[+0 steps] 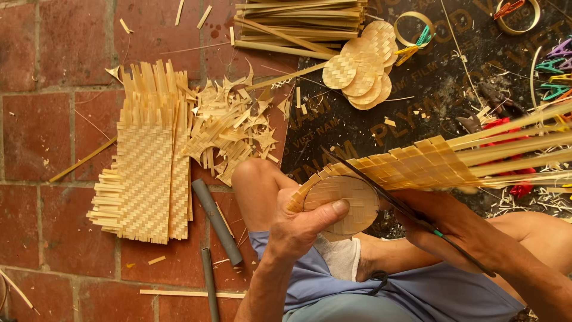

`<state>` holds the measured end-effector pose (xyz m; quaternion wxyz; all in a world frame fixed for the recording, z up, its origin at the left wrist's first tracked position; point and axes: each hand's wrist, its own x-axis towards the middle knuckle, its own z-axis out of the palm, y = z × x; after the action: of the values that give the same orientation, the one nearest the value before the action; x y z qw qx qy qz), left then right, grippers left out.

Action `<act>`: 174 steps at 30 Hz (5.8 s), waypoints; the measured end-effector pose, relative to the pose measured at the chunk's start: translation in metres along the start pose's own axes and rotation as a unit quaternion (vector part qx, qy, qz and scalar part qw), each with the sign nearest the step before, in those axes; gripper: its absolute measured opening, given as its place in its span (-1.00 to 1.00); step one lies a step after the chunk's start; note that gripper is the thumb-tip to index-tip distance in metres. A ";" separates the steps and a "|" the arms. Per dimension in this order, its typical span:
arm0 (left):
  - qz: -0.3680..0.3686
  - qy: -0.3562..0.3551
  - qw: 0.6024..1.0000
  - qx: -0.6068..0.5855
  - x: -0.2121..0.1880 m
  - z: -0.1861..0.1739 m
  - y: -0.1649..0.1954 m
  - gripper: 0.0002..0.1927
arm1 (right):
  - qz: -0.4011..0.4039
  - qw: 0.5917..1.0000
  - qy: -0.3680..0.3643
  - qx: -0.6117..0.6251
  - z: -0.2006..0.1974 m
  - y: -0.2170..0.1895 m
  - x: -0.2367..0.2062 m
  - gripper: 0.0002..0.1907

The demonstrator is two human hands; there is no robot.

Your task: The person sits on the floor and uses large scissors to trim excess bamboo strips from around woven circular bamboo discs, cutting along a marked outline. They rotate each disc as they cut, set finished discs on a pile, and pull new woven bamboo sheets from a stack to continue.

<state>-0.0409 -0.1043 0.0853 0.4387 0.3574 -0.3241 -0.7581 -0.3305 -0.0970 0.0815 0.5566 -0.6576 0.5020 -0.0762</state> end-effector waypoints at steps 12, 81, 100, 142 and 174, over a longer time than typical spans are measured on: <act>-0.012 -0.082 0.996 0.028 0.017 0.010 0.026 -0.69 | -0.085 0.996 -0.013 -0.003 -0.032 -0.014 -0.012 -0.14; -0.170 -0.334 0.906 0.196 0.048 0.020 0.088 -0.51 | -0.017 0.975 -0.010 -0.221 -0.042 -0.038 -0.050 -0.54; -0.152 -0.279 0.947 0.042 0.110 0.036 0.038 -0.47 | -0.083 0.846 0.441 0.288 0.000 -0.035 -0.009 -0.48; 0.068 0.172 0.963 -0.198 0.047 0.055 -0.093 -0.71 | -0.006 0.920 0.284 0.271 0.106 0.035 0.015 -0.61; -0.012 0.077 0.996 -0.051 0.019 0.037 -0.079 -0.71 | 0.003 0.965 0.141 0.223 0.062 0.037 -0.016 -0.64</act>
<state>-0.1129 -0.0827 0.0371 0.4706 0.3964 -0.2459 -0.7490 -0.3188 -0.0400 0.0363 0.6134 -0.4978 0.5474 -0.2764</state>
